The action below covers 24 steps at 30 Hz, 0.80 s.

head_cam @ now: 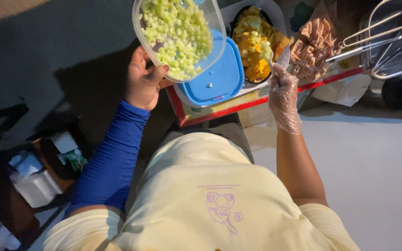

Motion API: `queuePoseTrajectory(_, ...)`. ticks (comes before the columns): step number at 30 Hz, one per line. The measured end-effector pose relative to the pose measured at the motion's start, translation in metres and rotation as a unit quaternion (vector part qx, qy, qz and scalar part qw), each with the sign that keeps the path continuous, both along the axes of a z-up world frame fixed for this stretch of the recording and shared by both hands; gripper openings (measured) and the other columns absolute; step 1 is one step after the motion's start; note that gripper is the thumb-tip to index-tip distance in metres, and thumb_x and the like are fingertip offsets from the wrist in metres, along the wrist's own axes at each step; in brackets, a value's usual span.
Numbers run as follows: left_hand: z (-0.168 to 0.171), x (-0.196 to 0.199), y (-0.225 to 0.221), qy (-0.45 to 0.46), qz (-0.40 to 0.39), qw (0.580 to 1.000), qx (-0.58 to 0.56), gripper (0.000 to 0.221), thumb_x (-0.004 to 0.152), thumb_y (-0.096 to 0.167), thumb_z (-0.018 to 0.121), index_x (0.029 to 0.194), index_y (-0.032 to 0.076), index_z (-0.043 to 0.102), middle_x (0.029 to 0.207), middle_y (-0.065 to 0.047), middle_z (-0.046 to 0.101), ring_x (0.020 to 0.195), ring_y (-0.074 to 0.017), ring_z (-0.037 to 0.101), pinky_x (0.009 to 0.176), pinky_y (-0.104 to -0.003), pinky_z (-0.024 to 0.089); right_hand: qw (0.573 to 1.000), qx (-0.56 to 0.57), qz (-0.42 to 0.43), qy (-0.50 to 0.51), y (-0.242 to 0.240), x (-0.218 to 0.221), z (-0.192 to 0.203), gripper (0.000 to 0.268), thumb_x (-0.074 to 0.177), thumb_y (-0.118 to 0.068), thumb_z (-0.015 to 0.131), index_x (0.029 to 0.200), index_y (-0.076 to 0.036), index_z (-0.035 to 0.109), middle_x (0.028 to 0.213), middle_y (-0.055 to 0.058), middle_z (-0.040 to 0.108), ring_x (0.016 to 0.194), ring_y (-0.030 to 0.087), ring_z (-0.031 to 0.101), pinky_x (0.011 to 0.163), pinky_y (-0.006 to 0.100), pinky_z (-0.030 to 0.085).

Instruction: The person places chopped cucumbers, corn, and ground meat from plastic containers onto a tray that already contains a baked potato and other food items using a fork.

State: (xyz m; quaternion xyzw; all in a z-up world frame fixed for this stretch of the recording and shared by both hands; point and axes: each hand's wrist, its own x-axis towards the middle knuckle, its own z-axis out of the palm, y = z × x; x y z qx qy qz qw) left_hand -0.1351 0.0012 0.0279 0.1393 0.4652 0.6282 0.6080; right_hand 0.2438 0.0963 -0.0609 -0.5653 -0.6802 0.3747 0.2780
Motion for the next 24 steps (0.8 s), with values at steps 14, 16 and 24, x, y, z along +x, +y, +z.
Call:
queuePoseTrajectory(14, 0.001, -0.021, -0.005, -0.003, -0.050, 0.999, 0.021, 0.067, 0.090, 0.002, 0.069, 0.148, -0.003, 0.035, 0.139, -0.019, 0.056, 0.125, -0.0305, 0.066, 0.092, -0.047, 0.063, 0.995, 0.054, -0.084, 0.017, -0.061, -0.006, -0.024, 0.032, 0.105, 0.010, 0.059, 0.131, -0.004, 0.071, 0.084, 0.013, 0.050, 0.073, 0.024, 0.044, 0.060, 0.033, 0.035)
queuePoseTrajectory(16, 0.002, -0.020, -0.004, -0.001, -0.055, 0.998, 0.020, 0.069, 0.091, 0.002, 0.070, 0.149, -0.003, 0.033, 0.141, -0.019, 0.055, 0.127, -0.0314, 0.065, 0.093, -0.048, 0.062, 0.989, 0.125, -0.060, -0.044, -0.071, -0.005, -0.015, 0.037, 0.100, 0.013, 0.059, 0.133, -0.003, 0.066, 0.088, 0.014, 0.054, 0.078, 0.027, 0.051, 0.068, 0.037, 0.042)
queuePoseTrajectory(24, 0.006, -0.012, 0.004, -0.003, -0.071, 0.997, 0.030, 0.068, 0.093, 0.001, 0.069, 0.149, -0.004, 0.031, 0.144, -0.020, 0.053, 0.129, -0.0327, 0.064, 0.094, -0.048, 0.062, 0.972, 0.207, -0.038, -0.108, -0.089, -0.005, -0.006, 0.048, 0.095, 0.017, 0.058, 0.139, -0.002, 0.060, 0.094, 0.017, 0.059, 0.085, 0.032, 0.059, 0.078, 0.041, 0.050)
